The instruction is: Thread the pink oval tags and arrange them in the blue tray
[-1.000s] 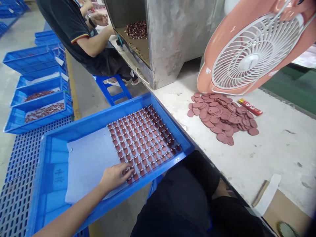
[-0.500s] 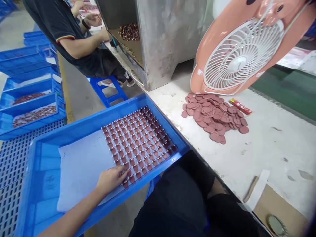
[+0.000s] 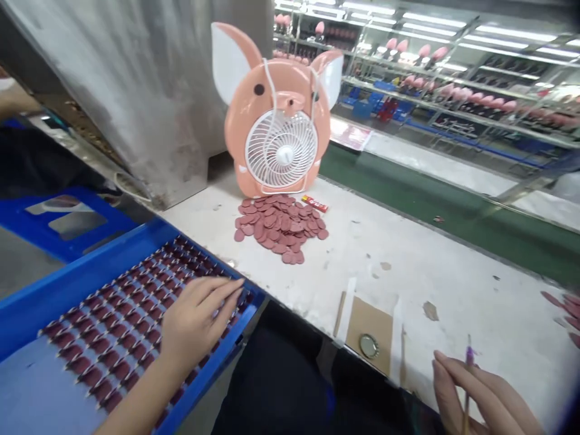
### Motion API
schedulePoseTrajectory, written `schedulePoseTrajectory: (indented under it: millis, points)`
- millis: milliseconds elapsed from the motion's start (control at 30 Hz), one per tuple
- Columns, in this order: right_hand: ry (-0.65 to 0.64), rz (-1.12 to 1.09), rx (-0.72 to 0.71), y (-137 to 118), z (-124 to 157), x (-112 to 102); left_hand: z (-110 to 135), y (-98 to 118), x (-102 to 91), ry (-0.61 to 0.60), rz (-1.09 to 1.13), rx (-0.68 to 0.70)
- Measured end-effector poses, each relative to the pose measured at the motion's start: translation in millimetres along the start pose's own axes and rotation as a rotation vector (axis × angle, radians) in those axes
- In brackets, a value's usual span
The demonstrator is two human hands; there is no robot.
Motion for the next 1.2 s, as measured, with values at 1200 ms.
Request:
schedulePoseTrajectory:
  millis: [1200]
  points:
    - [-0.028,-0.100,0.457,31,20,14,-112,124,86.3,-0.254,0.025,0.219]
Point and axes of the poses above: each hand's wrist, its own z-axis away from the middle knuckle, its own x-axis out of the palm, y = z × x, the point moved 7 cm from there along -z, towards the middle knuckle, and after that the axes turned 11 degrees about -z, right-handed, at the moved point
